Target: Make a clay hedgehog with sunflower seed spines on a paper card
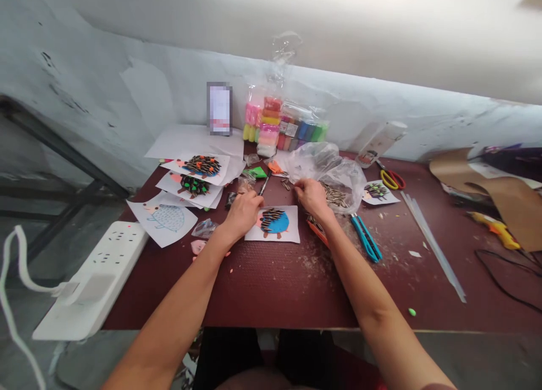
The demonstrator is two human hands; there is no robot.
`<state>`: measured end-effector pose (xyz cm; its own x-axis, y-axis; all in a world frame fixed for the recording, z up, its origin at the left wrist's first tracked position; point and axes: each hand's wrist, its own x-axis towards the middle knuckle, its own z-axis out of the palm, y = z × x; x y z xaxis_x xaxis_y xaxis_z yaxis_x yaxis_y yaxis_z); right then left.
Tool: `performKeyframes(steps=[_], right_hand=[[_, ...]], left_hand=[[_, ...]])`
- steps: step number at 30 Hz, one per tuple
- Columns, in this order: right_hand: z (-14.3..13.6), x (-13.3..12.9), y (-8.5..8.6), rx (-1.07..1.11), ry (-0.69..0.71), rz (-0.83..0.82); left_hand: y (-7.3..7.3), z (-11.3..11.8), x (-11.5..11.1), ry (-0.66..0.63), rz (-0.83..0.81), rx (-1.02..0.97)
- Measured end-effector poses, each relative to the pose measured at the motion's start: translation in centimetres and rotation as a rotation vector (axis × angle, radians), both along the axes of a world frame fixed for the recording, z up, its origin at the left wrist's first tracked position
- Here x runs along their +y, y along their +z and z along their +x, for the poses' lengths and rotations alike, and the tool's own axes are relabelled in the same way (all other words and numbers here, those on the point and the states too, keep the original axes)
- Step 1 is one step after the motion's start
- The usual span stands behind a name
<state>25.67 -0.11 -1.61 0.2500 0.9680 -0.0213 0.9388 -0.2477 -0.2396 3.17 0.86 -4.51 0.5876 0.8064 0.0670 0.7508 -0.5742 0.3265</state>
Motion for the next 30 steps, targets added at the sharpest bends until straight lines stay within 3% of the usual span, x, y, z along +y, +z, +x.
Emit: performKeyframes(steps=[7, 18, 25, 30], right_hand=[[-0.3, 0.3, 0.6, 0.026, 0.008, 0.01], [-1.8, 1.5, 0.7, -0.089, 0.044, -0.136], [-2.2, 0.2, 1.5, -0.08, 0.073, -0.007], [-1.4, -2.0, 1.9, 0.074, 0.053, 0.104]], left_hand=[[-0.1, 0.0, -0.1, -0.003, 0.012, 0.0], [-0.1, 0.0, -0.1, -0.012, 0.025, 0.016], [0.1, 0.0, -0.1, -0.012, 0.02, 0.019], [-0.1, 0.0, -0.1, -0.017, 0.029, 0.014]])
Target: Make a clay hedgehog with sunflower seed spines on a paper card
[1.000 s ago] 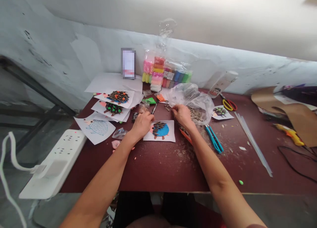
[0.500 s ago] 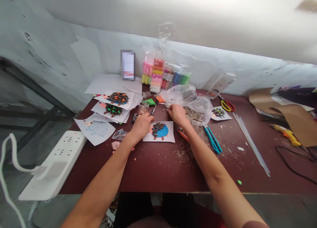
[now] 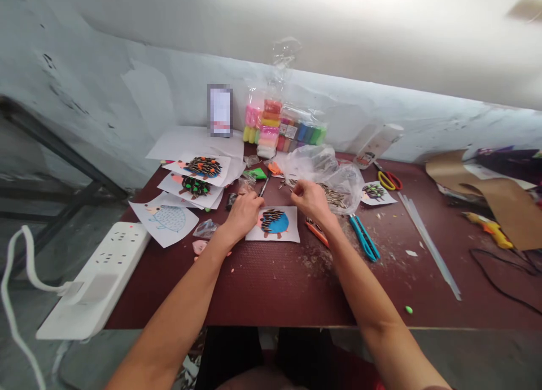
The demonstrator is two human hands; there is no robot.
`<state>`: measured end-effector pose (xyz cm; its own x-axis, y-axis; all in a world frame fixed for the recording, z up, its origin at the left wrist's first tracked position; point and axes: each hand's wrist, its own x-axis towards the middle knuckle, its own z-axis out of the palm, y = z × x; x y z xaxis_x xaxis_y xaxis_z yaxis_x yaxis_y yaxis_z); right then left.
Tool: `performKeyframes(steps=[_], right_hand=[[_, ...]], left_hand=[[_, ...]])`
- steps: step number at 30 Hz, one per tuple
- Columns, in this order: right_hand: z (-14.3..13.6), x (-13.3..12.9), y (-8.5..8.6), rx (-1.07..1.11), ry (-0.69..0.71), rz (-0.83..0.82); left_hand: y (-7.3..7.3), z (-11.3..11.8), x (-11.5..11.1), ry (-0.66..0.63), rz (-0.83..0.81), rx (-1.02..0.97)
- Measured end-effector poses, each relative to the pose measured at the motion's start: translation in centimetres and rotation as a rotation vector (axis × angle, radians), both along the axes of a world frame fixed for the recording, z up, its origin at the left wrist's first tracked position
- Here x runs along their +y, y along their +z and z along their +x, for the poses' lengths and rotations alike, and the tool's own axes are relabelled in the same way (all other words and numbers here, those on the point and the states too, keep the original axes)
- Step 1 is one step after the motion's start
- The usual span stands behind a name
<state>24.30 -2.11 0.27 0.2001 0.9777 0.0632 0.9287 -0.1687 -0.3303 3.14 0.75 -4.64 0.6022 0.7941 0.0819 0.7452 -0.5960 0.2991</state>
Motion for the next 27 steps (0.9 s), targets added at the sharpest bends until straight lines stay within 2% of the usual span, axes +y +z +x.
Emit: performKeyframes(steps=[5, 10, 18, 24, 27], right_hand=[[0.3, -2.5, -0.6, 0.195, 0.05, 0.065], [-0.3, -3.7, -1.2, 0.337, 0.112, 0.091], [-0.8, -5.1, -2.1, 0.545, 0.067, 0.068], [-1.4, -6.1, -1.8, 0.549, 0.103, 0.112], [-1.6, -6.5, -1.6, 0.533, 0.123, 0.078]], left_hand=[[-0.2, 0.0, 0.0, -0.001, 0.014, -0.013], [-0.1, 0.0, -0.1, 0.002, 0.008, -0.012], [-0.2, -0.1, 0.0, 0.008, 0.021, -0.014], [-0.1, -0.1, 0.0, 0.007, 0.011, -0.015], [-0.1, -0.1, -0.1, 0.006, 0.011, -0.009]])
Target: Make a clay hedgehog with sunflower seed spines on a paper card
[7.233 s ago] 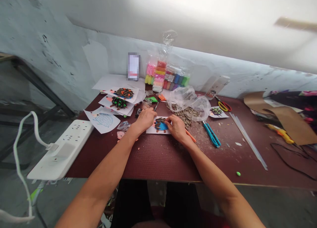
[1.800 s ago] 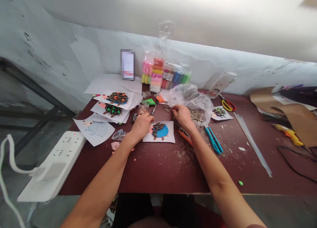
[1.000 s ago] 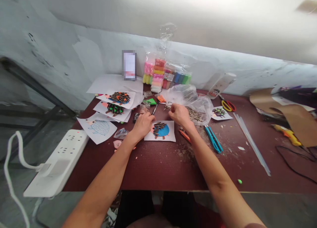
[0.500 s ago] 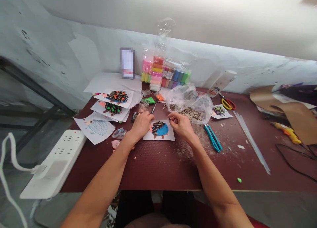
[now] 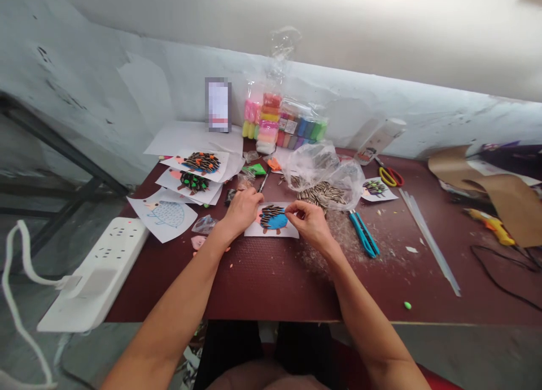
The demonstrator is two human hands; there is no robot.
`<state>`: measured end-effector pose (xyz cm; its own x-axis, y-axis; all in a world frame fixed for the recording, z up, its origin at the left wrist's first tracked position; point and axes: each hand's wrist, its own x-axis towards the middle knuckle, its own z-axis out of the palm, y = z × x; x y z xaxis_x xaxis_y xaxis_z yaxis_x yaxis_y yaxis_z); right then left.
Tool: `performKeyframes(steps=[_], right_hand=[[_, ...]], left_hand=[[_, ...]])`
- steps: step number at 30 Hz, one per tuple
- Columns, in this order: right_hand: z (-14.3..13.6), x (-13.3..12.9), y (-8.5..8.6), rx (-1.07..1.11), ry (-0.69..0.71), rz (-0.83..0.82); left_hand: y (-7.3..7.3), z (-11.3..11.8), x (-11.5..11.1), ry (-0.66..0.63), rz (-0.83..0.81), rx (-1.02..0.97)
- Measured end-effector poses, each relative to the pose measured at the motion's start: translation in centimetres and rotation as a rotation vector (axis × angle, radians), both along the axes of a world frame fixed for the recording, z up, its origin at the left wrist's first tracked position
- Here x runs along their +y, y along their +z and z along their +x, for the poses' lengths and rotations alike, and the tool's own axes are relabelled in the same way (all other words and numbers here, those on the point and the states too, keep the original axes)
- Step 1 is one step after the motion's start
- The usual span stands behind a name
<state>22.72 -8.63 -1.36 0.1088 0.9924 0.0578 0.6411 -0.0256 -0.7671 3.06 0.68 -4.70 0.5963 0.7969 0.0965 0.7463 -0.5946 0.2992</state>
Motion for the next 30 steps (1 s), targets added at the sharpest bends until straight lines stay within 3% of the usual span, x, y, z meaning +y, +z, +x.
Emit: performKeyframes(steps=[11, 30], right_hand=[[-1.2, -0.3, -1.2, -0.247, 0.027, 0.045], [-2.6, -0.2, -2.4, -0.3, 0.048, 0.104]], left_hand=[[0.0, 0.0, 0.0, 0.001, -0.003, 0.001], [-0.1, 0.1, 0.1, 0.01, -0.01, -0.016]])
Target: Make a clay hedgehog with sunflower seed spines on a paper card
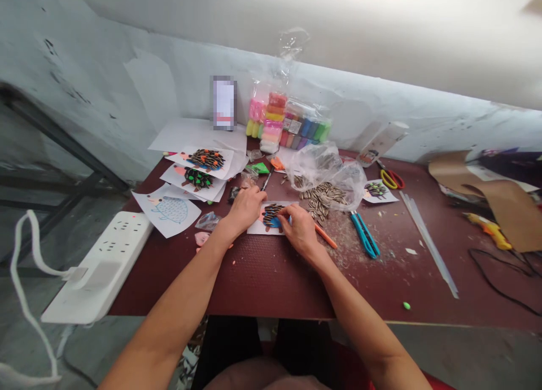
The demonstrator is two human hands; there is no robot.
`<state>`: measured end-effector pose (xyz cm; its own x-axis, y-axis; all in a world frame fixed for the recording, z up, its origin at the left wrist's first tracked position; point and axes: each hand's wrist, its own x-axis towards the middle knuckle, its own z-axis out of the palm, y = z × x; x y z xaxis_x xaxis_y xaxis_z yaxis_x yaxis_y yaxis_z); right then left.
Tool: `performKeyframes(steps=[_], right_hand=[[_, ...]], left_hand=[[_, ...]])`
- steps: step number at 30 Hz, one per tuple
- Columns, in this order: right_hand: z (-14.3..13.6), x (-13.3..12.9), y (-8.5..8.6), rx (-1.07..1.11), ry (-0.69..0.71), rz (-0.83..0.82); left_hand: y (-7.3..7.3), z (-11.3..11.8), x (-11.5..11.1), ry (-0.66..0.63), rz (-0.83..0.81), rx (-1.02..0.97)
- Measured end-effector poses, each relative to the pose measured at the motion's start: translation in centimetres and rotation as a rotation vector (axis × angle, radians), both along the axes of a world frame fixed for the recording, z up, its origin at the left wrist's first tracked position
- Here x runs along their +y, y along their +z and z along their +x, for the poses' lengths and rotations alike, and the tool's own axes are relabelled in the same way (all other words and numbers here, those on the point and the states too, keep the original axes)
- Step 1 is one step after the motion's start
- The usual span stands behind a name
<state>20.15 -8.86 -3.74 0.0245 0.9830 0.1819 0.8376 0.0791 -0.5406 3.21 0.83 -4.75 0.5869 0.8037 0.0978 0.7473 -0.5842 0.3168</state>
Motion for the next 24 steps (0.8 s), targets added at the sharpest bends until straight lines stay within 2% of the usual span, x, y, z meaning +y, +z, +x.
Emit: performKeyframes(steps=[24], right_hand=[[-1.3, 0.0, 0.3, -0.205, -0.017, -0.046]], left_hand=[[0.5, 0.1, -0.1, -0.018, 0.005, 0.031]])
